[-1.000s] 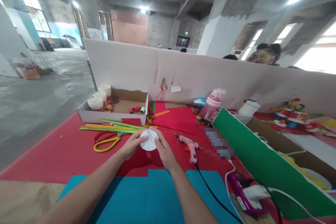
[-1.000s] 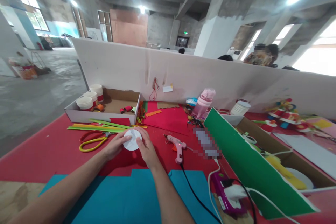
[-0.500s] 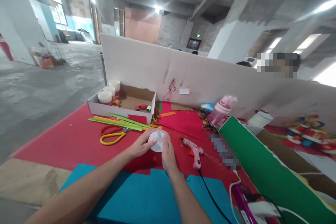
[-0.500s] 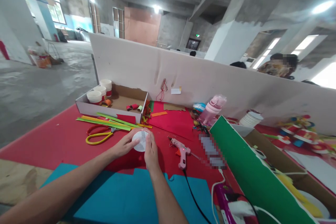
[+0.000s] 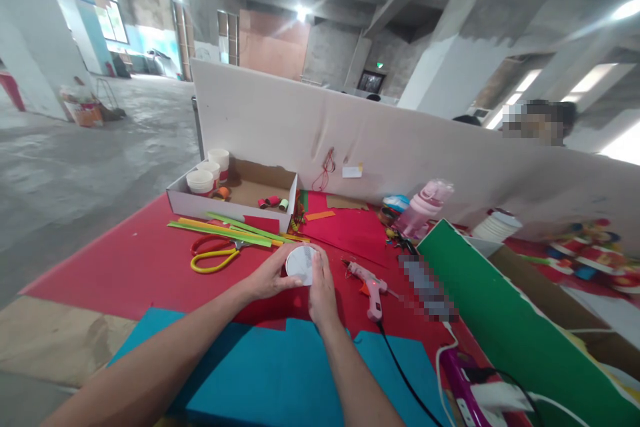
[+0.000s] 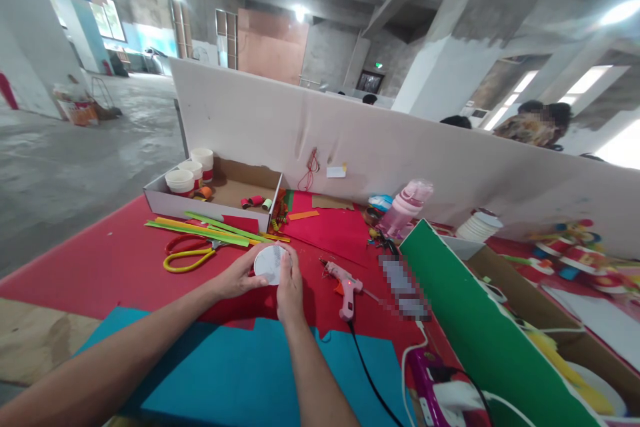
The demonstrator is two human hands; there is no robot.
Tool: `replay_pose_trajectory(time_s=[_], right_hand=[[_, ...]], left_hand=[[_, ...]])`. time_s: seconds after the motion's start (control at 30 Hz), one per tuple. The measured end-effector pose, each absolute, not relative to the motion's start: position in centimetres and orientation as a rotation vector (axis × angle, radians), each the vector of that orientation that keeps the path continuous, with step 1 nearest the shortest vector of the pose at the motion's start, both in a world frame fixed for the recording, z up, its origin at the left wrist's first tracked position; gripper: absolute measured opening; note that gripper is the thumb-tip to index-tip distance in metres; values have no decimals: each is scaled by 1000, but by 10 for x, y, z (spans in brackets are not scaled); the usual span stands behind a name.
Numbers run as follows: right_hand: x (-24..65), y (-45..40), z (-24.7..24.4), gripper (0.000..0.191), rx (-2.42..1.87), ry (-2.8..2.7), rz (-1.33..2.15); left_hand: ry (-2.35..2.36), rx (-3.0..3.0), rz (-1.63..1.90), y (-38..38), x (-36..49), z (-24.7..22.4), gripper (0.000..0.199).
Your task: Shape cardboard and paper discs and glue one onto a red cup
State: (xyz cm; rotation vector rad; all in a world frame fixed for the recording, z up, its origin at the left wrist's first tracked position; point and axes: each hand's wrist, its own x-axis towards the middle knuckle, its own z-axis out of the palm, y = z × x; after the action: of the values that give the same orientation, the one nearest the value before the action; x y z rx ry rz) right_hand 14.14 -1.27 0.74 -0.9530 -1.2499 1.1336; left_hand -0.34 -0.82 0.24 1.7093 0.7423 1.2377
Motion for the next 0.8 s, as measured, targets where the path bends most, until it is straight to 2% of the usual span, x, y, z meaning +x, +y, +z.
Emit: replay_pose_trajectory(time_s=[0.3, 0.8], right_hand=[[143, -13, 8, 40, -949, -1296, 1145], [140, -15, 7, 34, -910, -1326, 1072]], left_hand=[[722, 1713, 1127, -5, -6, -4, 75], [807, 1608, 1159, -13, -3, 8, 61]])
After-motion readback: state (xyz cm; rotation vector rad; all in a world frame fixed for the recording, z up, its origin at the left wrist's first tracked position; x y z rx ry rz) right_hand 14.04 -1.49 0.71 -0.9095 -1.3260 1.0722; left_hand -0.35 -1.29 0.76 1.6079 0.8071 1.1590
